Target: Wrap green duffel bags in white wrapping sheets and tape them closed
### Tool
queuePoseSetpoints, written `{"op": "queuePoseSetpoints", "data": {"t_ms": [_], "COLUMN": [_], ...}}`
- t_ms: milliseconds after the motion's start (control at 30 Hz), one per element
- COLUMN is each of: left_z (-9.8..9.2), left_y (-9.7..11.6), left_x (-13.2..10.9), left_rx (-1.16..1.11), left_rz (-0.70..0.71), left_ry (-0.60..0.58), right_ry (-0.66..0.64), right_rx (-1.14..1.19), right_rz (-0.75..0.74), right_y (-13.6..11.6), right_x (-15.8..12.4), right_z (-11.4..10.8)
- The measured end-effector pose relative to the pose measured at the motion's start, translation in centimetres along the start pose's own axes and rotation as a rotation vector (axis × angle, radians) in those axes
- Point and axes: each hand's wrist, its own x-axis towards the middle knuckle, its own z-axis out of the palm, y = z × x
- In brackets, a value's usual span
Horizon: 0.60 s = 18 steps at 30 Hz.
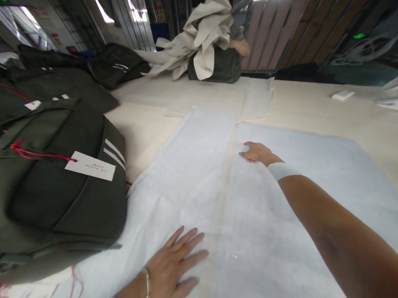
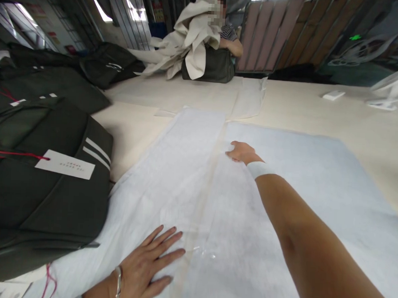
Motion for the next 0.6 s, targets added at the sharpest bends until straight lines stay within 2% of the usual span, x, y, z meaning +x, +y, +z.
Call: {"op": "queuePoseSetpoints", "data": {"t_ms": [100, 200, 233, 267, 333, 400, 433, 500, 533, 600], "left_z": [0.0, 0.0, 0.0, 0.1, 0.1, 0.1, -0.1, -0.4, -0.7, -1.2], "left_y": [0.1, 0.1, 0.1, 0.0, -0.2, -0.4, -0.4, -0.3, -0.2, 0.1], "left_x": [0.0, -0.1, -0.1, -0.1, -0.2, -0.2, -0.2, -0.2, -0.2, -0.3], "left_rx": [-0.006, -0.013, -0.012, -0.01, -0.003, 0.001, -0.001, -0.011, -0.019, -0.034], "left_rz": [-0.01, -0.006, 0.0, 0.008, 0.024, 0.029, 0.031, 0.035, 0.04, 0.047], "left_ry": [-0.006, 0.0, 0.002, 0.004, 0.008, 0.009, 0.0, -0.035, -0.055, -0.077], "right_ry": [0.074, 0.263, 0.342, 0.421, 0.501, 0.402, 0.305, 0.142, 0.11, 0.138], "right_rx": [-0.15, -0.092, -0.059, -0.039, -0.068, -0.167, -0.216, -0.284, -0.305, -0.334], "right_rz": [0.064, 0.169, 0.159, 0.101, -0.136, -0.37, -0.419, -0.379, -0.329, -0.263], "right_y": [0.8, 2.2, 2.6, 2.9, 3.2, 3.1, 2.9, 2.3, 1.9, 0.8], "right_x": [-0.5, -2.2, -3.0, -3.8, -5.5, -6.8, -7.3, -7.9, -8.2, -9.0], "right_z": [-0.9, -0.7, -0.3, 0.3, 1.9, 3.3, 3.7, 4.0, 3.9, 3.6]}}
